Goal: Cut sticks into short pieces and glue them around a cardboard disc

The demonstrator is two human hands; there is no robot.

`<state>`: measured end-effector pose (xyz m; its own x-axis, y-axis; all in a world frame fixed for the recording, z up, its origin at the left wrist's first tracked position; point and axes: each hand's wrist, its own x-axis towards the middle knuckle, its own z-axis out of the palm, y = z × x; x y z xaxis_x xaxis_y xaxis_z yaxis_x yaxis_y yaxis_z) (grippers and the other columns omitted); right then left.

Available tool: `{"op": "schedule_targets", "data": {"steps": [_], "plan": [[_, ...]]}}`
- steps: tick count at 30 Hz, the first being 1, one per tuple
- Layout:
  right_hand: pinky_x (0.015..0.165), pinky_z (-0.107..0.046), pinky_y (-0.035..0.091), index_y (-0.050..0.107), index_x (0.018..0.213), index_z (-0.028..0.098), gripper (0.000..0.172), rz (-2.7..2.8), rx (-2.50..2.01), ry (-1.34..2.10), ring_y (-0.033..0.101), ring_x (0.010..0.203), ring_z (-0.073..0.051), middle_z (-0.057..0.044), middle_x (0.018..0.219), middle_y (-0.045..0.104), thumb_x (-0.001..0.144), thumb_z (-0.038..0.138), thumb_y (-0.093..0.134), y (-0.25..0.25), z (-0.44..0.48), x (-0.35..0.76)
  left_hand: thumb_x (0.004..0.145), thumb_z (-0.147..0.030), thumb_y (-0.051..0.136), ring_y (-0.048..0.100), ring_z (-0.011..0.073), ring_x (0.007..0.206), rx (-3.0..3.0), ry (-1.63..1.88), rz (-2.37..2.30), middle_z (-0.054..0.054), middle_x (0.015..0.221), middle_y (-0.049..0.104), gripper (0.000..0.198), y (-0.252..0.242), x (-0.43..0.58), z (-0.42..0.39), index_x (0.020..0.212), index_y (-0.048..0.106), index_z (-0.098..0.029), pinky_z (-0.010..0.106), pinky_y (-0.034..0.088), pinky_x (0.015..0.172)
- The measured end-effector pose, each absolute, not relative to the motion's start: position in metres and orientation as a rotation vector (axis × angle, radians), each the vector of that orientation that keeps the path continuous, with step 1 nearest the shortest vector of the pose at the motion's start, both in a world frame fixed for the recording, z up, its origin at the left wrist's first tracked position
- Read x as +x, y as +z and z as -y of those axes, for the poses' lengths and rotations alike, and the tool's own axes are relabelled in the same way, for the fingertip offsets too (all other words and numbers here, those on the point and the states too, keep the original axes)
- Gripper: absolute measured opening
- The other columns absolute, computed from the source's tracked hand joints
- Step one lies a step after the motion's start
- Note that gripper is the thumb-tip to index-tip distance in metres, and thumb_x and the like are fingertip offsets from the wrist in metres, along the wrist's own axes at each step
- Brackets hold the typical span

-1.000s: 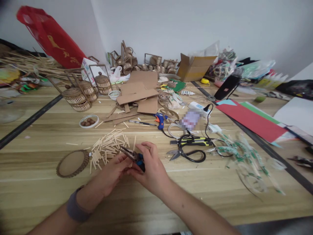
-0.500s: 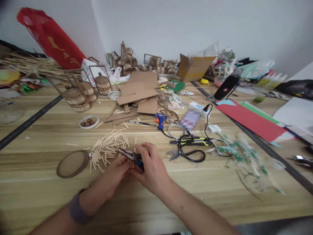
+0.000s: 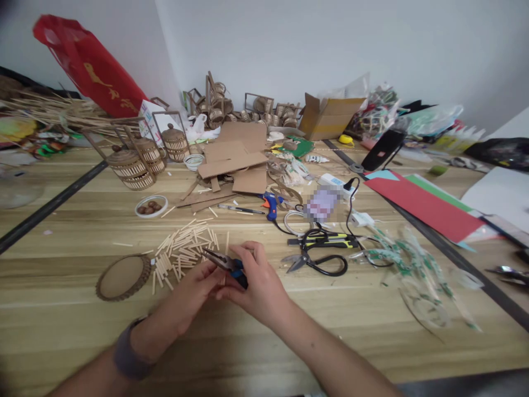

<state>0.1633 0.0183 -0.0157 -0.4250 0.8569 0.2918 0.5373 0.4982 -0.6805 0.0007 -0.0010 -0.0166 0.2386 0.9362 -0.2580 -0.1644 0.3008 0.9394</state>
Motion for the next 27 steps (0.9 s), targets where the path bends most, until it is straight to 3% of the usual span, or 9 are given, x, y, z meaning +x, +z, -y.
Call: {"op": "schedule_targets", "data": {"steps": [7,13,19,27], "plan": [[0.076,-0.032,0.047,0.062,0.104,0.017,0.038,2.035,-1.200,1.283,0.059,0.085,-0.020,-0.005,0.092,0.064,0.084,0.050,0.062,0.008,-0.031,0.179,0.083,-0.064,0.053,0.063,0.0189,0.073,1.188,0.817,-1.176,0.005,0.074,0.073,0.047,0.002,-0.025,-0.010,0.082,0.059,-0.018,0.028,0.045,0.068],[0.064,-0.026,0.041,0.066,0.096,0.017,0.049,2.103,-1.191,1.474,0.050,0.072,-0.015,-0.001,0.078,0.057,0.085,0.063,0.054,0.014,-0.033,0.188,0.087,-0.060,0.050,0.055,0.0162,0.065,1.297,0.763,-1.187,0.006,0.075,0.075,0.043,0.007,-0.033,-0.013,0.086,0.058,-0.017,0.026,0.041,0.063],[0.063,-0.026,0.041,0.066,0.105,0.013,0.066,2.087,-1.204,1.637,0.049,0.071,-0.015,-0.004,0.083,0.058,0.081,0.073,0.051,0.018,-0.033,0.188,0.090,-0.058,0.047,0.058,0.0168,0.066,1.374,0.647,-1.074,0.006,0.075,0.074,0.046,0.007,-0.032,-0.011,0.097,0.063,-0.015,0.026,0.039,0.062],[0.063,-0.025,0.040,0.067,0.106,0.013,0.065,2.115,-1.088,1.653,0.048,0.071,-0.014,-0.002,0.081,0.058,0.082,0.072,0.051,0.011,-0.034,0.188,0.091,-0.053,0.048,0.063,0.0181,0.070,1.403,0.590,-1.027,0.005,0.075,0.073,0.043,0.002,-0.029,-0.009,0.098,0.065,-0.014,0.027,0.038,0.064]]}}
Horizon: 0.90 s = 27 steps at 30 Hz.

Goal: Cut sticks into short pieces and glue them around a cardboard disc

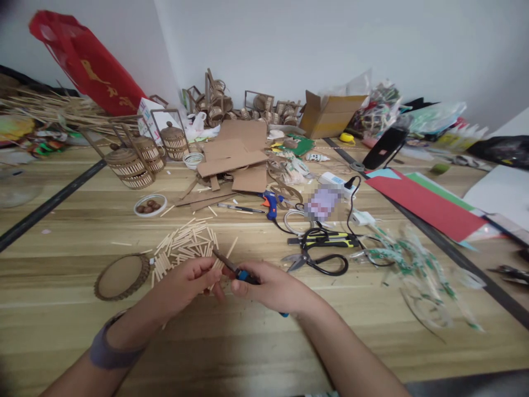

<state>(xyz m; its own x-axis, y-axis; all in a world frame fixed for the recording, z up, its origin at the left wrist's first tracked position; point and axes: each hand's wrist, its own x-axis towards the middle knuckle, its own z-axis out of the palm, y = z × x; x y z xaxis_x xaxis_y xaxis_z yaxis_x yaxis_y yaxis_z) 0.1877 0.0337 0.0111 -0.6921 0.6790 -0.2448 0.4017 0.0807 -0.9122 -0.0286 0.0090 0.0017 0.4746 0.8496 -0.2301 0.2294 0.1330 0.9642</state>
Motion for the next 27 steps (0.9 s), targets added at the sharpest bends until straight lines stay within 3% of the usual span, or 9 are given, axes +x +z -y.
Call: {"op": "schedule_targets", "data": {"steps": [18,27], "plan": [[0.063,-0.024,0.038,0.066,0.102,0.013,0.051,2.159,-1.098,1.577,0.049,0.073,-0.014,-0.002,0.081,0.057,0.086,0.060,0.054,0.0108,-0.0314,0.1859,0.090,-0.045,0.046,0.057,0.0166,0.063,1.438,0.543,-1.005,0.004,0.069,0.070,0.034,0.0026,-0.0235,-0.0066,0.087,0.062,-0.015,0.027,0.037,0.061],[0.062,-0.023,0.034,0.067,0.095,0.016,0.028,2.119,-1.142,1.549,0.045,0.069,-0.013,0.003,0.076,0.054,0.079,0.039,0.065,0.0154,-0.0265,0.1791,0.087,-0.053,0.047,0.055,0.0157,0.058,1.419,0.542,-1.015,0.001,0.061,0.065,0.039,0.0064,-0.0213,-0.0068,0.080,0.059,-0.017,0.027,0.038,0.060]]}}
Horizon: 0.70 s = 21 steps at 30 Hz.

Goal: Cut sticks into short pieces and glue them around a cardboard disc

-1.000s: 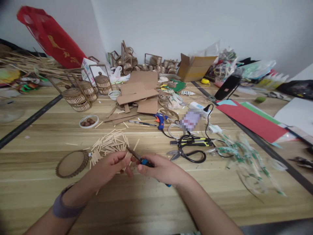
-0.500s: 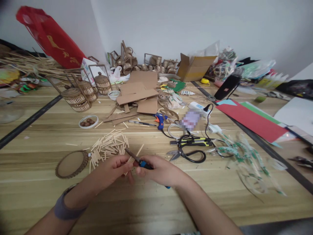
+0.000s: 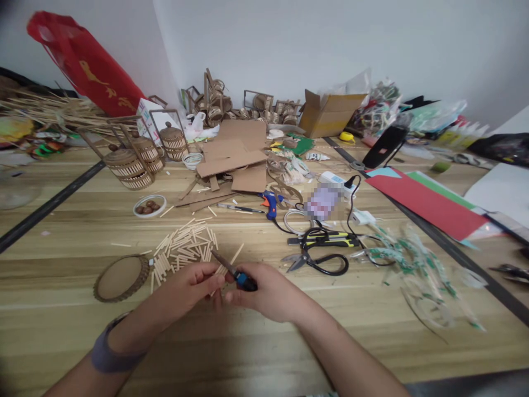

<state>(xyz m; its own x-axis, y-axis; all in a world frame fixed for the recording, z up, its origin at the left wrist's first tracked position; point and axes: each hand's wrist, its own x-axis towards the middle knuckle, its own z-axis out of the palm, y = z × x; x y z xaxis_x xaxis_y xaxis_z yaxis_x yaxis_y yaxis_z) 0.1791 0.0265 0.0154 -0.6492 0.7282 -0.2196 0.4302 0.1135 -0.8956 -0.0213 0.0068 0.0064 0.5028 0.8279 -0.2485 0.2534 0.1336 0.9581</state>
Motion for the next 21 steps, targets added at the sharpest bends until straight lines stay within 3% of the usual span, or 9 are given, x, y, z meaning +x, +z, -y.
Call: {"op": "schedule_targets", "data": {"steps": [7,21], "plan": [[0.066,-0.023,0.037,0.064,0.089,0.017,0.014,2.135,-1.288,1.311,0.053,0.073,-0.015,0.001,0.078,0.062,0.076,0.023,0.065,0.012,-0.019,0.172,0.090,-0.045,0.041,0.053,0.0159,0.058,1.495,0.532,-1.087,0.000,0.057,0.060,0.033,0.014,-0.020,-0.005,0.072,0.053,-0.020,0.028,0.038,0.061],[0.068,-0.024,0.040,0.063,0.094,0.016,0.019,2.094,-1.126,1.379,0.053,0.076,-0.015,0.000,0.083,0.062,0.086,0.033,0.060,0.009,-0.025,0.172,0.097,-0.042,0.035,0.053,0.0153,0.060,1.585,0.585,-1.202,-0.004,0.059,0.052,0.031,0.011,-0.023,-0.001,0.074,0.045,-0.022,0.027,0.040,0.062]]}}
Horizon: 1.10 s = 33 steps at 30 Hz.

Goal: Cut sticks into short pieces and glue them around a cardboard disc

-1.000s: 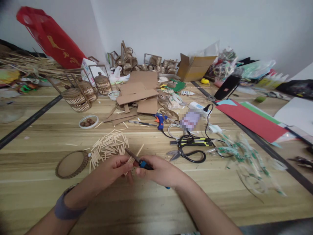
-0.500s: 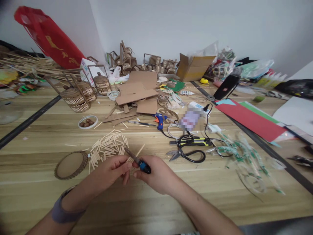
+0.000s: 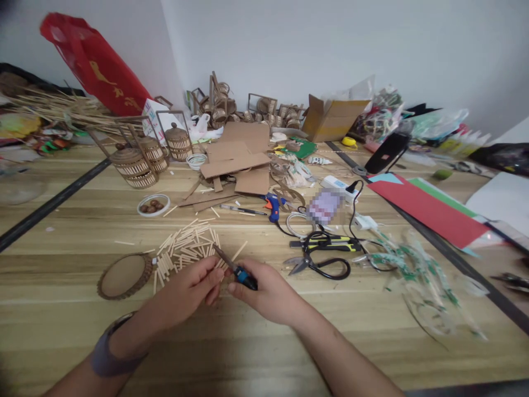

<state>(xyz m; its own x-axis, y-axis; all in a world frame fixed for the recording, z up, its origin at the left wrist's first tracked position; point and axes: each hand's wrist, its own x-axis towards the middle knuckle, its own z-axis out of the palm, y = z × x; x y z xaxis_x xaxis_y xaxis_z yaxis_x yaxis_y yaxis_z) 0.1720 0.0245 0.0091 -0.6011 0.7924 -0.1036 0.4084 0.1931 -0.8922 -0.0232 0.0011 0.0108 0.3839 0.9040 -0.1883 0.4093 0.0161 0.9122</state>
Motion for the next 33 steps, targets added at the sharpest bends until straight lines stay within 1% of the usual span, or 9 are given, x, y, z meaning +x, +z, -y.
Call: {"op": "schedule_targets", "data": {"steps": [5,10,15,19,23,27,33], "plan": [[0.073,-0.025,0.041,0.063,0.099,0.016,0.024,2.012,-1.013,1.550,0.053,0.080,-0.015,-0.001,0.087,0.061,0.088,0.037,0.059,0.012,-0.024,0.177,0.097,-0.045,0.034,0.051,0.0145,0.055,1.517,0.567,-1.154,-0.004,0.055,0.053,0.035,0.012,-0.021,0.000,0.076,0.048,-0.021,0.027,0.039,0.059],[0.069,-0.025,0.039,0.063,0.102,0.015,0.034,1.933,-1.000,1.682,0.050,0.075,-0.014,-0.001,0.083,0.058,0.086,0.045,0.060,0.009,-0.026,0.179,0.097,-0.047,0.034,0.051,0.0142,0.053,1.475,0.566,-1.149,-0.004,0.053,0.053,0.036,0.012,-0.020,0.000,0.080,0.052,-0.020,0.027,0.040,0.059],[0.067,-0.025,0.038,0.063,0.101,0.015,0.035,1.932,-1.016,1.706,0.047,0.072,-0.014,0.000,0.081,0.055,0.085,0.046,0.062,0.010,-0.028,0.179,0.095,-0.051,0.038,0.051,0.0136,0.051,1.405,0.622,-1.088,-0.006,0.050,0.049,0.037,0.005,-0.021,0.000,0.081,0.052,-0.020,0.027,0.041,0.058],[0.064,-0.025,0.037,0.063,0.099,0.016,0.031,1.974,-1.046,1.676,0.045,0.070,-0.013,0.000,0.078,0.053,0.085,0.043,0.061,0.011,-0.027,0.178,0.094,-0.053,0.040,0.049,0.0130,0.049,1.349,0.644,-1.064,-0.007,0.048,0.044,0.038,0.001,-0.020,0.000,0.083,0.054,-0.019,0.027,0.042,0.056],[0.063,-0.024,0.037,0.060,0.089,0.017,0.021,1.958,-1.105,1.642,0.044,0.068,-0.012,0.002,0.074,0.050,0.081,0.036,0.064,0.010,-0.025,0.175,0.093,-0.055,0.040,0.046,0.0124,0.047,1.344,0.641,-1.053,-0.008,0.048,0.042,0.039,0.000,-0.019,0.000,0.083,0.053,-0.019,0.027,0.043,0.055],[0.066,-0.024,0.037,0.057,0.084,0.018,0.012,1.961,-1.112,1.594,0.045,0.071,-0.013,0.002,0.076,0.051,0.080,0.028,0.062,0.010,-0.022,0.171,0.095,-0.052,0.037,0.045,0.0119,0.048,1.406,0.619,-1.085,-0.006,0.050,0.045,0.038,0.003,-0.020,0.000,0.080,0.051,-0.020,0.026,0.041,0.054],[0.064,-0.024,0.036,0.055,0.079,0.019,0.009,2.019,-1.181,1.467,0.045,0.069,-0.013,0.003,0.071,0.051,0.079,0.027,0.060,0.014,-0.019,0.170,0.096,-0.048,0.034,0.047,0.0128,0.051,1.509,0.592,-1.128,-0.005,0.054,0.047,0.036,0.015,-0.019,0.003,0.075,0.046,-0.022,0.026,0.039,0.056]]}}
